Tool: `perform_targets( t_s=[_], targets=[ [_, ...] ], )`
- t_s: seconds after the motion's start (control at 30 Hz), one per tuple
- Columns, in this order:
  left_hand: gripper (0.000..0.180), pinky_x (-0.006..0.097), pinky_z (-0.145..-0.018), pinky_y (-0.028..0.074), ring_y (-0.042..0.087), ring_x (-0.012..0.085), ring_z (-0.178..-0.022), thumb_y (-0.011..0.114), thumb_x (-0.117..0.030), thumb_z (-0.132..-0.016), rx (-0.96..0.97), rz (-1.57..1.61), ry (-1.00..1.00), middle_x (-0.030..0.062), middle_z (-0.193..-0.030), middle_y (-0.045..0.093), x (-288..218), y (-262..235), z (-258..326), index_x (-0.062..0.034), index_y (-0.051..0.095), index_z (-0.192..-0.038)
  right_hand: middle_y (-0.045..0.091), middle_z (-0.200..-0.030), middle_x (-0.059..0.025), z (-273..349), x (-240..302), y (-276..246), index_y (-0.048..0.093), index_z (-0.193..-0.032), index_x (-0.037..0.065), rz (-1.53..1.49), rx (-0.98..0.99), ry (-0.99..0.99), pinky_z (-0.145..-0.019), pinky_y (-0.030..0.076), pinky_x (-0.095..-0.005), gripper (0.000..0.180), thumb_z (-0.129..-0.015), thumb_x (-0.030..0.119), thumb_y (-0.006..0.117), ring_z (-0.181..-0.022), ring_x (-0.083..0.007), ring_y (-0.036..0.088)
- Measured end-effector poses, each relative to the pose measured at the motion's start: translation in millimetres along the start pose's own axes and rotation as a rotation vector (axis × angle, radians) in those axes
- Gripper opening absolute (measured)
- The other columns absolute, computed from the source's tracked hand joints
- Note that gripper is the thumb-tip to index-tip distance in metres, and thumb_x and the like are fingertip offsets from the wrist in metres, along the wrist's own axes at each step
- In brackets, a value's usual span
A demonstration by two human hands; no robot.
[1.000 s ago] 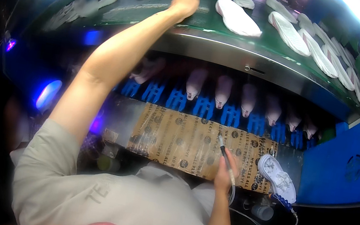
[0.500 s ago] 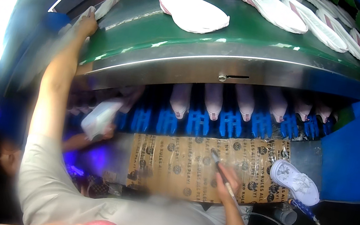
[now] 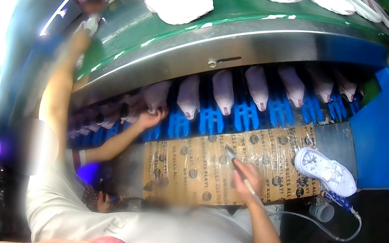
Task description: The person repeatedly picks up white slipper soles from a conveyor belt, wipes them with a handheld tool, and places them back on the belt. The person handles the soles one at a time in a continuous loop.
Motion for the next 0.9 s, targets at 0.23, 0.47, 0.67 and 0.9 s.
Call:
perform_targets(
  t_s=[0.23, 0.47, 0.67, 0.9],
  targets=[
    [0.027, 0.052, -0.092, 0.052, 0.067, 0.0446, -0.104, 0.063, -0.012, -0.087, -0.178, 0.068, 0.192, 0.0291, -0.106, 0.07, -35, -53, 89, 0.0021, 0.07, -0.109, 0.068, -0.092, -0.0095, 1, 6, 1, 0.074, -0.121, 0.005, -0.076, 0.006, -0.057, -0.074, 0.052, -0.0312, 0.034, -0.087, 0.0, 0.07, -0.082, -0.0208, 0.067],
    [0.039, 0.044, -0.081, 0.055, 0.074, 0.0376, -0.086, 0.059, -0.035, -0.1, -0.154, 0.54, -0.127, 0.0236, -0.094, 0.074, -46, -146, 183, -0.0022, 0.075, -0.115, 0.066, -0.091, -0.0132, 6, 4, -3, 0.073, -0.119, 0.001, -0.065, -0.006, -0.113, -0.074, 0.05, -0.0334, 0.03, -0.089, 0.002, 0.07, -0.08, -0.025, 0.065],
    [0.083, 0.046, -0.109, 0.044, 0.059, 0.0476, -0.126, 0.063, -0.056, -0.091, -0.174, 0.415, -0.248, 0.0401, -0.129, 0.06, -40, -95, 187, 0.0184, 0.058, -0.128, 0.066, -0.089, -0.0115, 7, -2, 3, 0.074, -0.119, 0.004, -0.039, 0.003, -0.141, -0.073, 0.05, -0.0319, 0.031, -0.088, 0.004, 0.071, -0.081, -0.0232, 0.066],
    [0.073, 0.035, -0.097, 0.054, 0.068, 0.0246, -0.11, 0.079, -0.01, -0.091, -0.524, 1.45, 0.007, 0.02, -0.126, 0.067, -65, -93, 247, 0.0112, 0.036, -0.147, 0.069, -0.095, -0.01, 4, 1, 6, 0.073, -0.119, 0.003, -0.011, 0.066, -0.125, -0.076, 0.05, -0.0289, 0.03, -0.09, 0.005, 0.072, -0.084, -0.02, 0.066]
  ],
)
Point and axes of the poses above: each hand's wrist, its own z-axis away from the middle knuckle, its own y-axis out of the palm, x = y × z, the point moved 4 cm from there along -z, towards the middle knuckle
